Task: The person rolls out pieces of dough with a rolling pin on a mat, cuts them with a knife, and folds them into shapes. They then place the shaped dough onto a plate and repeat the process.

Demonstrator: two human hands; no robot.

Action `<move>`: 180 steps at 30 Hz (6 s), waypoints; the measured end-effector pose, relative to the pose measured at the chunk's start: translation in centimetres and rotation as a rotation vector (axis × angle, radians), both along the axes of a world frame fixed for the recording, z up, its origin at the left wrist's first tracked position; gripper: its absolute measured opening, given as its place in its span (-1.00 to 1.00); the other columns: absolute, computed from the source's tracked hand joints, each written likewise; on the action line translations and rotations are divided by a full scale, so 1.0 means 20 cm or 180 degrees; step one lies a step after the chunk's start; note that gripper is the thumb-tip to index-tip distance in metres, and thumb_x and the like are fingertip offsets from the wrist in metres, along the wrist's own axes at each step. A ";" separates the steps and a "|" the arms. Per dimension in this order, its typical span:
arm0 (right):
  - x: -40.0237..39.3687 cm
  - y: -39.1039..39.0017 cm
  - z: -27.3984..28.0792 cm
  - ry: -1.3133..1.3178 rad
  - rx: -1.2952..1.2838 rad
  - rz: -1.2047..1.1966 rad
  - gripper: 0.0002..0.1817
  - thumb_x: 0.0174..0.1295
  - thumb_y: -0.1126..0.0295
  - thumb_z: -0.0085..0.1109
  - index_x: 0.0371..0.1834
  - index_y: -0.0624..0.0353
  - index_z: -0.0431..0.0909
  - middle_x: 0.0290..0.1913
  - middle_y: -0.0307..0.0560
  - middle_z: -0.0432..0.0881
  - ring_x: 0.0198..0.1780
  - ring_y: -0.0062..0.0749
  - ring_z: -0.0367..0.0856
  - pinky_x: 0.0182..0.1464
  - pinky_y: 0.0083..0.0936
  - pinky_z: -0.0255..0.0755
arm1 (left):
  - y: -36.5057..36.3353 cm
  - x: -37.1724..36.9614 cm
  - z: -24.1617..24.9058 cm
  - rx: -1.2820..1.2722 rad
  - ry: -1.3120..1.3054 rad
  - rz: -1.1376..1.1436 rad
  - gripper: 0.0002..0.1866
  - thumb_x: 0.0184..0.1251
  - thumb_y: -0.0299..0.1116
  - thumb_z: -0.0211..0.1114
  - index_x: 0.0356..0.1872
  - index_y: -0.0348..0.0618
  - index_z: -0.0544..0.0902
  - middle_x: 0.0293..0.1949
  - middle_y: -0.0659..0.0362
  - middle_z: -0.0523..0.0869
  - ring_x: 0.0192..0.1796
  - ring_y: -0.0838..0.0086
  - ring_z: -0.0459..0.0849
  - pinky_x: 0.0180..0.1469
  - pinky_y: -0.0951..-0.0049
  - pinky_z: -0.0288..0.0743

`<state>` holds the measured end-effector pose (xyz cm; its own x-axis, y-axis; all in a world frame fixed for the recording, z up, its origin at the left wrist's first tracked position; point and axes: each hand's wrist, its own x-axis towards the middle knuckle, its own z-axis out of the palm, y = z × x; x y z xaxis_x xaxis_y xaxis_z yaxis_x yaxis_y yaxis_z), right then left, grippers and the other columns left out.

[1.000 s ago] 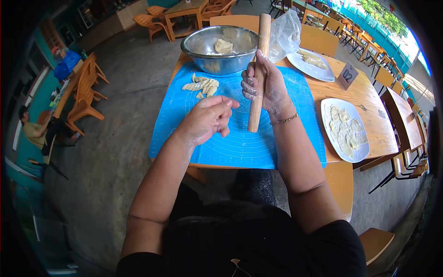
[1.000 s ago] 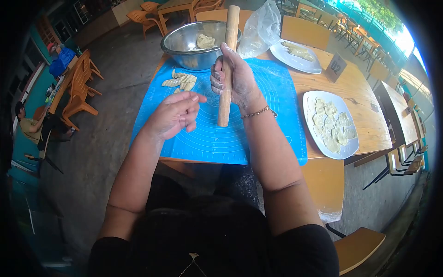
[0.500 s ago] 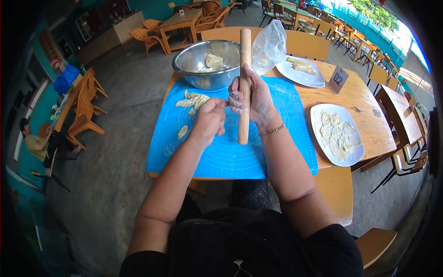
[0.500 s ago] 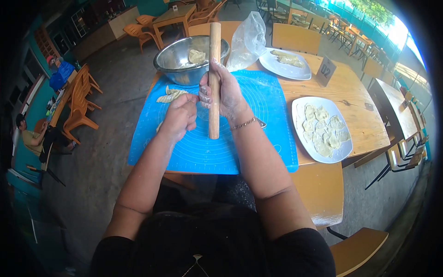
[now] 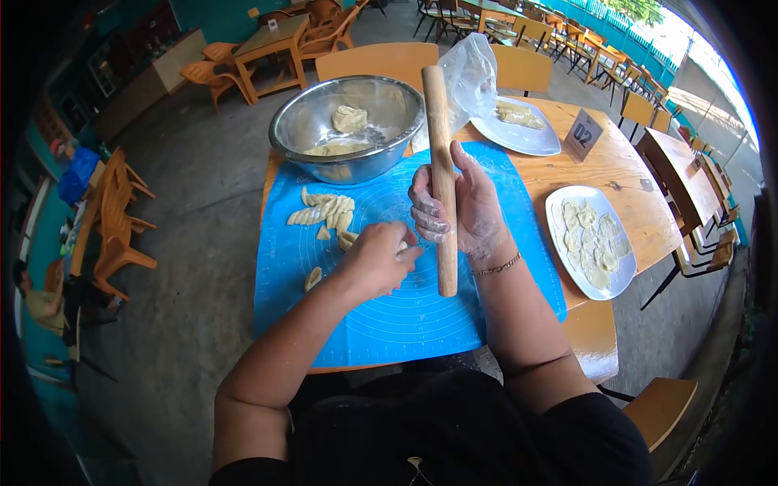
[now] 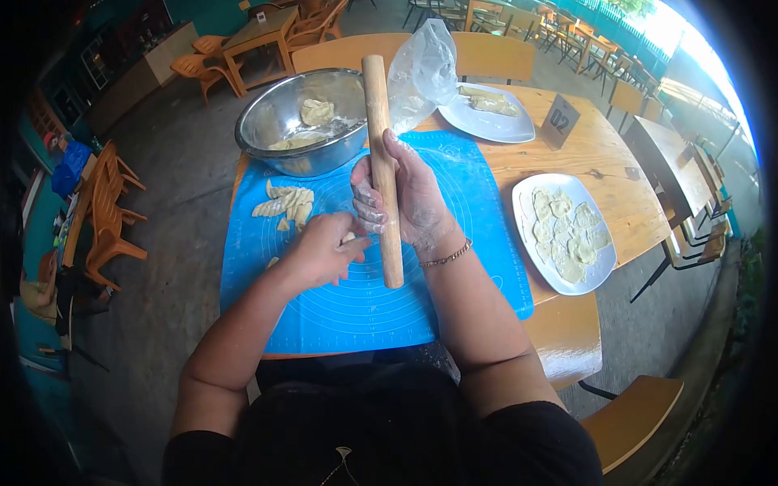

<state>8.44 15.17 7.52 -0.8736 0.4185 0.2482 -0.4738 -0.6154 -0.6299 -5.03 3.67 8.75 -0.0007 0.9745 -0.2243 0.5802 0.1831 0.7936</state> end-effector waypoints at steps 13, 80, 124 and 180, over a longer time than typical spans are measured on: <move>-0.01 0.01 -0.01 -0.0196 -0.0104 0.0089 -0.27 0.43 -0.27 -0.20 -0.29 0.30 0.58 -0.63 -0.22 0.34 -0.70 -0.52 0.29 -0.68 -0.57 0.21 | -0.05 -0.02 -0.22 0.1214 0.1036 -0.0695 -0.74 0.40 -0.44 0.18 0.02 -0.36 0.59 -0.15 -0.05 0.70 -0.25 0.13 0.73 -0.15 0.25 0.58; 0.01 -0.28 -0.28 -0.3966 0.5897 -0.1802 -0.15 0.49 -0.23 -0.53 0.59 0.27 -0.03 0.56 0.48 -0.07 0.59 0.40 -0.28 0.56 0.16 -0.31 | -0.22 -0.12 -0.30 0.1240 0.2447 0.0172 -0.20 0.59 0.05 -0.24 0.54 -0.43 -0.16 0.58 -0.27 -0.28 0.59 -0.19 -0.51 0.52 -0.21 -0.59; -0.31 -0.04 -0.25 -0.3751 0.5342 -0.3878 -0.36 0.49 -0.09 -0.27 0.16 0.31 0.50 0.31 0.45 0.39 0.39 0.36 0.22 0.38 0.12 0.10 | -0.16 -0.22 -0.19 0.3005 0.2981 0.0538 -0.64 0.37 -0.24 0.26 0.03 -0.29 0.64 0.12 -0.08 0.58 0.30 -0.06 0.41 0.35 0.00 0.18; 0.12 -0.38 -0.30 -0.3871 0.6085 -0.2930 -0.14 0.45 -0.29 -0.38 0.50 0.24 0.24 0.51 0.55 0.03 0.57 0.48 -0.20 0.53 0.25 -0.28 | -0.33 -0.09 -0.26 0.1216 0.2102 -0.0377 -0.10 0.56 0.24 -0.45 0.52 -0.50 -0.06 0.57 -0.27 -0.30 0.60 -0.12 -0.51 0.52 -0.18 -0.66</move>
<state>10.84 7.54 1.44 -0.6678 0.6305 0.3956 0.6546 0.7505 -0.0911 -6.86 -3.02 3.49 0.0918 0.9861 0.1383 0.9540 -0.1269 0.2716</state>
